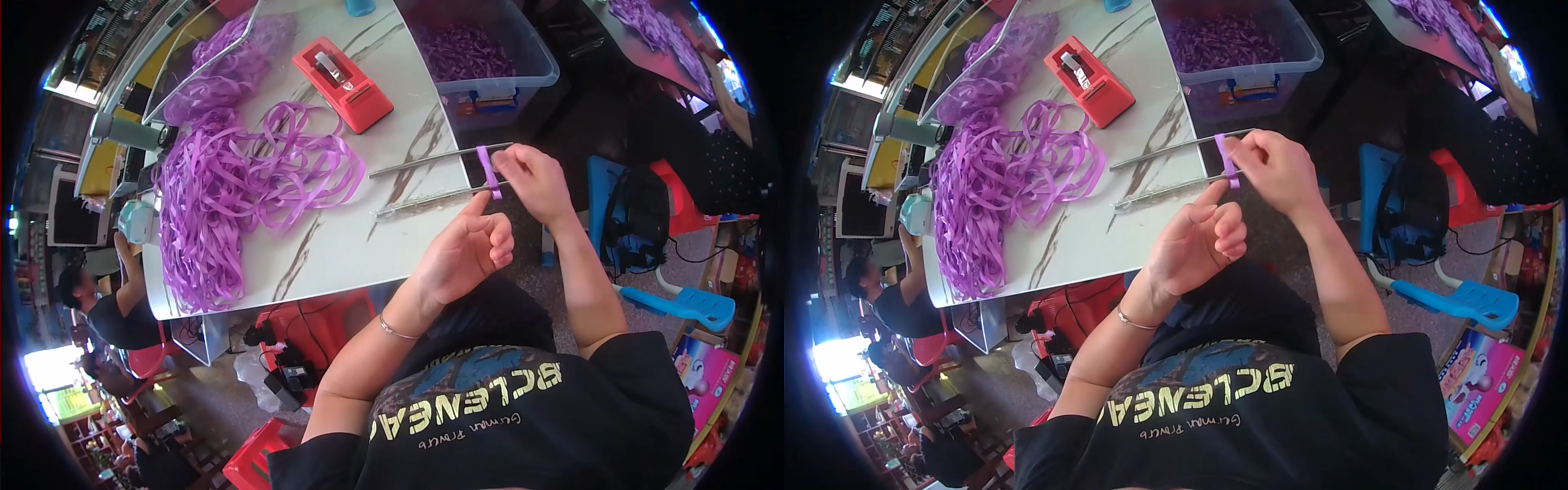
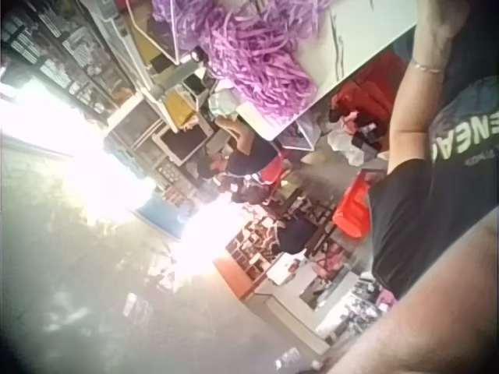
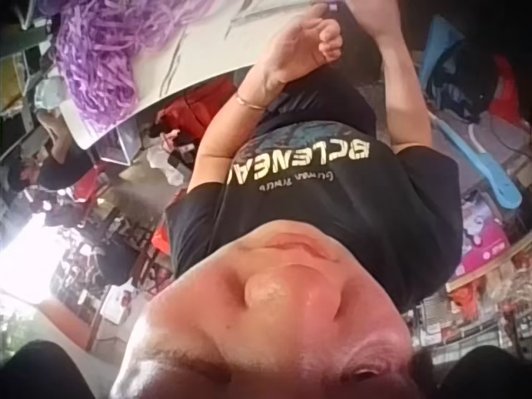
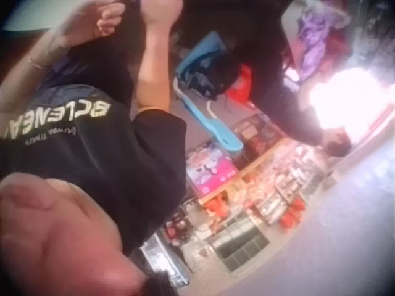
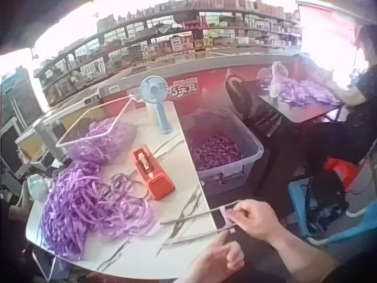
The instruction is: Wrapping purple plastic ribbon strips around a metal jig and securing them with tape.
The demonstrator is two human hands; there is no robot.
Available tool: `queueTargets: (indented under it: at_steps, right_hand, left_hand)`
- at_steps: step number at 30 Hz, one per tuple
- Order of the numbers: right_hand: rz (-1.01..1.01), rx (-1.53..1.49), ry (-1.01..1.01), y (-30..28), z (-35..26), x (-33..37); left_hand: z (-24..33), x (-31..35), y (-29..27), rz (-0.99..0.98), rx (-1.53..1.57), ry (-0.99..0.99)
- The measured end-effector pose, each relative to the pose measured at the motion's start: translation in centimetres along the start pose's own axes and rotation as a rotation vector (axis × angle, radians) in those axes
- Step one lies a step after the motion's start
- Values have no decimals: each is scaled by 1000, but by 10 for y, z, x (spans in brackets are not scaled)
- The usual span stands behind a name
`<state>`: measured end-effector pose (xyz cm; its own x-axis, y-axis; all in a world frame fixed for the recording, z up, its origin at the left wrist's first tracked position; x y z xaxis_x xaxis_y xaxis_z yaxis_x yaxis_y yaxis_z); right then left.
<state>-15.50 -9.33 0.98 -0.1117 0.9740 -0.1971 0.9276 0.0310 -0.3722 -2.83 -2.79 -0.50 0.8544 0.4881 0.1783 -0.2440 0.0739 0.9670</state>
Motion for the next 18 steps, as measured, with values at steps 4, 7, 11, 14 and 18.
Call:
queueTargets:
  at_steps: [4,7,11,14,18]
  right_hand:
    - [-106,541,-35,3,-16,2]
    - [-80,352,-30,-3,2,2]
    - [-237,-211,53,-2,27,-6]
    - [-297,-445,275,2,40,-7]
    - [-303,-689,490,12,63,-4]
  left_hand:
    - [-2,0,1,-4,0,-10]
    - [-3,-1,2,-6,-1,-11]
    - [-2,0,1,-10,-3,-9]
    - [-2,0,1,-2,-2,-6]
    - [-2,0,1,0,-9,-9]
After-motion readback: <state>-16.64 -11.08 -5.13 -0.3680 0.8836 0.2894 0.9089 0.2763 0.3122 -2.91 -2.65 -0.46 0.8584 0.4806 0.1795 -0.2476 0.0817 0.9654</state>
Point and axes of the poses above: each hand's wrist, its own x-axis away from the middle knuckle, its own y-axis out of the palm, z = x × y, the point moved 4 cm from there along -x, towards the middle knuckle, and after that the axes turned 15 degrees about -y, right-handed, at the moved point
